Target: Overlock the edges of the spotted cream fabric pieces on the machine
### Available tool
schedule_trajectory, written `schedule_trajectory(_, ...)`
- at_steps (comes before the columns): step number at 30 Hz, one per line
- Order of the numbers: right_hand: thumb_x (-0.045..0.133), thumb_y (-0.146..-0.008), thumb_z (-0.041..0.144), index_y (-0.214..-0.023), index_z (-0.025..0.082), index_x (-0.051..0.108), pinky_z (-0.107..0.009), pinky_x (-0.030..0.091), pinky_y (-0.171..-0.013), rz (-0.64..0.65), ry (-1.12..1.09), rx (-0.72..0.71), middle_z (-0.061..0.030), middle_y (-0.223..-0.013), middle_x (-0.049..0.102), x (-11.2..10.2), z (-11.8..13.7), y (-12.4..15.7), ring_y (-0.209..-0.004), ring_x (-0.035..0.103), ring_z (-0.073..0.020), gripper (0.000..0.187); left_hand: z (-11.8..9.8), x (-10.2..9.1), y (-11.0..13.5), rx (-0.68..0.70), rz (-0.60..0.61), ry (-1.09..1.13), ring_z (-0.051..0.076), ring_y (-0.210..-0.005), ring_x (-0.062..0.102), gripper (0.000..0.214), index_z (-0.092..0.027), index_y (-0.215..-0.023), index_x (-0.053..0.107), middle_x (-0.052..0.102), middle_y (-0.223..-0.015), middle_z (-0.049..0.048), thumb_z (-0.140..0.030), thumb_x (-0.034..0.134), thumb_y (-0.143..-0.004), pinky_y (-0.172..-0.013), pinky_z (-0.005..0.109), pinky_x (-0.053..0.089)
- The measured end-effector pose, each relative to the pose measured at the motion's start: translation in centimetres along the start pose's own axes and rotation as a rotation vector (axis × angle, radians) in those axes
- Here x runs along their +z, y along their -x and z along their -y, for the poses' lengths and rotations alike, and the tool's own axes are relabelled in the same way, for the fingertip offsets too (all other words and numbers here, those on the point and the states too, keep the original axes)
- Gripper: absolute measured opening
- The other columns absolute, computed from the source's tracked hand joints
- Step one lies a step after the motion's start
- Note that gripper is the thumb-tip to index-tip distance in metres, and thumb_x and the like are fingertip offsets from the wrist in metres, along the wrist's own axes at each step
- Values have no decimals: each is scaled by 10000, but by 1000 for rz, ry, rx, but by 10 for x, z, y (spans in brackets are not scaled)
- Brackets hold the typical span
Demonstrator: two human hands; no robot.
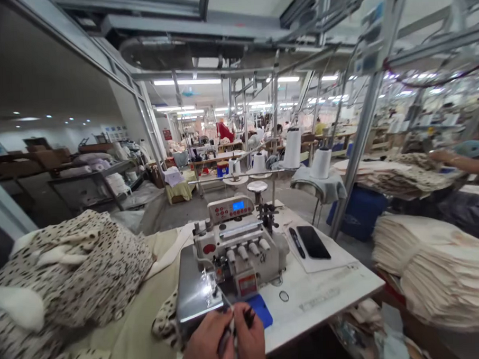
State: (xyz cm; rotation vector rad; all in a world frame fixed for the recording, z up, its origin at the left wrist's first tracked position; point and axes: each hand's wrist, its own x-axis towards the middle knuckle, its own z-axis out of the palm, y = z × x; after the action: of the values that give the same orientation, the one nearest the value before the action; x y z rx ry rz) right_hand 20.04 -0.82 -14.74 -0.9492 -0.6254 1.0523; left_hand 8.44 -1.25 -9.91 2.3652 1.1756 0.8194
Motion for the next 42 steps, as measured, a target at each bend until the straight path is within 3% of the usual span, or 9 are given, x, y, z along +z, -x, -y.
schedule_trajectory(4,755,-726,633,-753,185,652,-299,545,-641,-27,43,7,-15,-656,651,0,21,2,-647,623,-193,460,-22,-7,-6,-83,-48,73,252,-985,648,372,-225,-1165,667,668,-1059,109,-137,523,-834,-919,407,546)
schedule_trajectory(9,753,-788,538,-767,176,670,-291,543,-683,-53,145,-72,-25,-707,676,-8,46,23,-689,627,-185,372,-34,-33,4,-17,-20,274,255,-1108,585,205,-218,-1062,664,611,-1198,117,-262,589,-876,-986,389,498)
schedule_trajectory(13,737,-829,485,-803,185,692,-285,546,-622,48,120,-47,-30,-700,694,-11,71,44,-634,633,-179,305,-32,-56,5,-103,108,467,192,-893,628,264,-197,-1080,631,680,-1007,71,-400,507,-967,-817,306,517)
schedule_trajectory(15,736,-840,454,-813,190,709,-272,540,-596,74,146,-73,-31,-700,703,-12,83,49,-619,637,-174,267,-29,-70,2,-139,195,460,170,-808,622,275,-196,-1099,643,693,-920,40,-408,550,-950,-758,278,503)
schedule_trajectory(18,732,-856,404,-838,203,743,-271,553,-655,81,236,-200,-50,-787,739,-16,97,52,-704,676,-187,203,-25,-93,-1,-121,254,461,172,-846,644,263,-196,-1082,682,713,-957,37,-368,651,-885,-784,275,508)
schedule_trajectory(25,736,-871,311,-914,227,758,-300,554,-791,78,323,-443,-58,-869,749,-29,110,56,-842,702,-206,97,-24,-138,10,-89,111,420,158,-790,660,225,-192,-1021,713,729,-901,41,-337,706,-850,-756,268,551)
schedule_trajectory(33,725,-884,294,-930,233,749,-310,551,-778,122,300,-458,-49,-847,728,-29,116,62,-835,696,-204,80,-22,-153,20,-64,72,344,143,-728,664,226,-194,-1013,720,735,-860,35,-342,720,-843,-660,225,536)
schedule_trajectory(37,756,-835,318,-919,233,760,-302,572,-785,28,475,-457,-61,-871,753,-58,109,62,-842,714,-220,120,-7,-175,15,-18,113,221,118,-663,636,280,-205,-1058,718,719,-824,9,-347,746,-818,-592,191,476)
schedule_trajectory(42,760,-756,465,-864,246,786,-254,606,-648,-42,825,-239,-67,-842,789,-139,80,81,-744,746,-243,246,21,-205,-2,-78,272,4,107,-672,619,379,-231,-1105,724,680,-782,-27,-389,790,-767,-625,178,446)
